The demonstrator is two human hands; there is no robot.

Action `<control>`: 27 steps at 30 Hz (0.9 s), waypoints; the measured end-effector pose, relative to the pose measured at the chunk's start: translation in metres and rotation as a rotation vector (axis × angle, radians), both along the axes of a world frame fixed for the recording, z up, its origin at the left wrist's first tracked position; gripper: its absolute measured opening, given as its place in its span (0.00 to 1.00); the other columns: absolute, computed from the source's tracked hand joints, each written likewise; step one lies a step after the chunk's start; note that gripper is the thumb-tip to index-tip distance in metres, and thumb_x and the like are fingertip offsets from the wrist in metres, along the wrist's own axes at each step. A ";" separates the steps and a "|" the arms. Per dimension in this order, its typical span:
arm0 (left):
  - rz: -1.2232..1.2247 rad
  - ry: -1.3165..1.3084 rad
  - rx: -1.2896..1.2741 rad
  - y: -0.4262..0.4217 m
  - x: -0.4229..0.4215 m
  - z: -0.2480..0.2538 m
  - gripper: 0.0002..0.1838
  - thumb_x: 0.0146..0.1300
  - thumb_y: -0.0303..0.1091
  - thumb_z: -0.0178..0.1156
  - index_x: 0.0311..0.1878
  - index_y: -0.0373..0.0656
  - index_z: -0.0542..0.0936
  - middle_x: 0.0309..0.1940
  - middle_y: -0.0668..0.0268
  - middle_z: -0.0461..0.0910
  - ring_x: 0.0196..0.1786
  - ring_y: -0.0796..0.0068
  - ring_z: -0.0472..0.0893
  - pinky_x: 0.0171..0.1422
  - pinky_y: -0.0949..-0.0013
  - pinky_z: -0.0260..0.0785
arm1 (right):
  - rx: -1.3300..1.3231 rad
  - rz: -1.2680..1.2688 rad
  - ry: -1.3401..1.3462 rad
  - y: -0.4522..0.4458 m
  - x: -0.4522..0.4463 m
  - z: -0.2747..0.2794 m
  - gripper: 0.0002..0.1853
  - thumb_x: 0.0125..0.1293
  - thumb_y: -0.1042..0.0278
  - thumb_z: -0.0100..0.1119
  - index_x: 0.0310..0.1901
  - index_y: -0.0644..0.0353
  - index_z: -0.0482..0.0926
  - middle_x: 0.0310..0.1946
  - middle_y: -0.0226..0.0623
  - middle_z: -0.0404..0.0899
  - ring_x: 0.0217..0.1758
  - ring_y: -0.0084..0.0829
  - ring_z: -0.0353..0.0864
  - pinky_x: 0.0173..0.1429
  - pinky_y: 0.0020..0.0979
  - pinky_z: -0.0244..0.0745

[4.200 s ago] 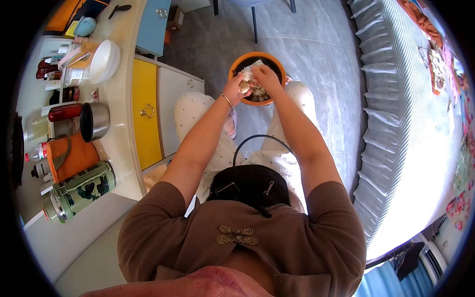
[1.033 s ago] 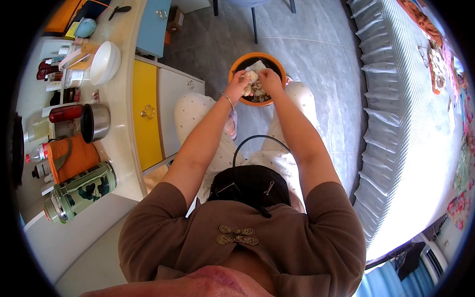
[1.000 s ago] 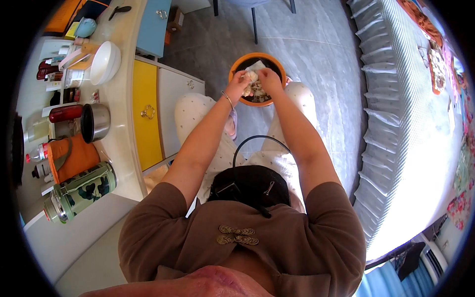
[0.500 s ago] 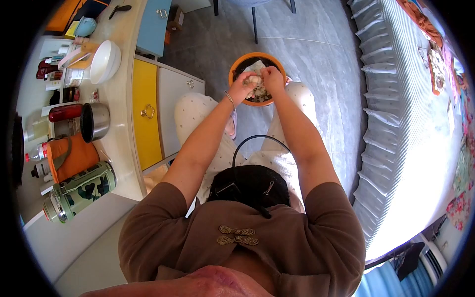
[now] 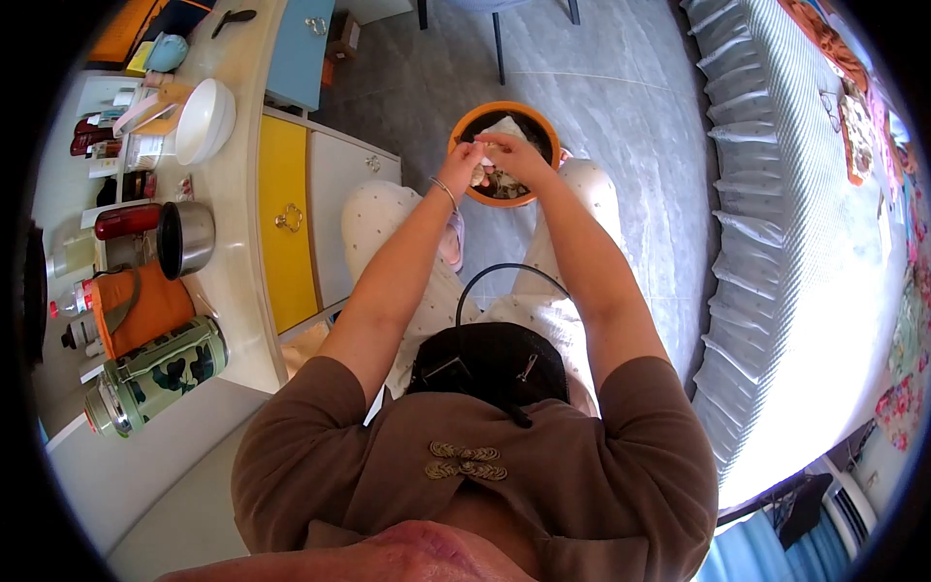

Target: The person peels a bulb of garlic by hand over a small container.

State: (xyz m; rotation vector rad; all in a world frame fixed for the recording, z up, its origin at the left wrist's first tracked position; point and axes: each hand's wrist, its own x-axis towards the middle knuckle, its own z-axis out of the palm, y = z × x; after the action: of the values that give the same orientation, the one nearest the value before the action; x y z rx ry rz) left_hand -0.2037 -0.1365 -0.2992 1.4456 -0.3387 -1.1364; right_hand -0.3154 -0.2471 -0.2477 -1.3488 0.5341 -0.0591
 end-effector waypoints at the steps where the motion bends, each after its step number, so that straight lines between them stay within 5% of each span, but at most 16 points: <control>1: -0.017 0.013 -0.020 0.001 -0.001 0.003 0.16 0.68 0.45 0.50 0.42 0.40 0.72 0.32 0.64 0.77 0.30 0.74 0.79 0.28 0.73 0.74 | -0.013 0.031 0.046 -0.001 0.000 0.000 0.20 0.64 0.62 0.56 0.56 0.57 0.74 0.47 0.33 0.76 0.50 0.23 0.74 0.54 0.24 0.68; 5: -0.055 -0.001 -0.030 0.001 0.001 0.006 0.16 0.69 0.44 0.47 0.41 0.40 0.72 0.31 0.63 0.78 0.28 0.75 0.78 0.27 0.73 0.74 | -0.101 0.034 0.010 0.000 0.000 -0.003 0.18 0.65 0.62 0.55 0.55 0.57 0.75 0.48 0.32 0.76 0.50 0.22 0.74 0.54 0.23 0.68; 13: 0.001 0.017 0.077 0.005 0.003 0.021 0.24 0.69 0.53 0.41 0.32 0.40 0.72 0.19 0.62 0.77 0.17 0.72 0.76 0.24 0.72 0.70 | 0.241 -0.179 -0.014 -0.002 0.000 -0.008 0.18 0.69 0.61 0.49 0.58 0.56 0.72 0.53 0.30 0.71 0.54 0.21 0.70 0.56 0.24 0.67; 19: -0.228 -0.240 0.202 0.001 -0.008 0.036 0.30 0.66 0.59 0.43 0.37 0.36 0.75 0.18 0.62 0.76 0.18 0.72 0.76 0.24 0.72 0.70 | 0.132 -0.140 0.018 0.002 -0.001 -0.005 0.18 0.68 0.61 0.52 0.58 0.53 0.73 0.49 0.26 0.74 0.48 0.19 0.71 0.51 0.22 0.70; 27: -0.232 -0.108 0.069 0.002 -0.009 0.025 0.28 0.68 0.56 0.41 0.40 0.36 0.74 0.21 0.62 0.76 0.18 0.71 0.76 0.24 0.71 0.71 | 0.381 -0.132 -0.048 -0.003 -0.002 -0.010 0.20 0.68 0.62 0.52 0.59 0.56 0.71 0.44 0.29 0.74 0.45 0.20 0.73 0.52 0.23 0.72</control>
State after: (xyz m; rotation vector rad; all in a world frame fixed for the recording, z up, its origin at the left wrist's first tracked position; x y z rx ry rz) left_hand -0.2128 -0.1345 -0.2739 1.5614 -0.5597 -1.2672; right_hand -0.3172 -0.2497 -0.2574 -0.9379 0.5615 -0.0927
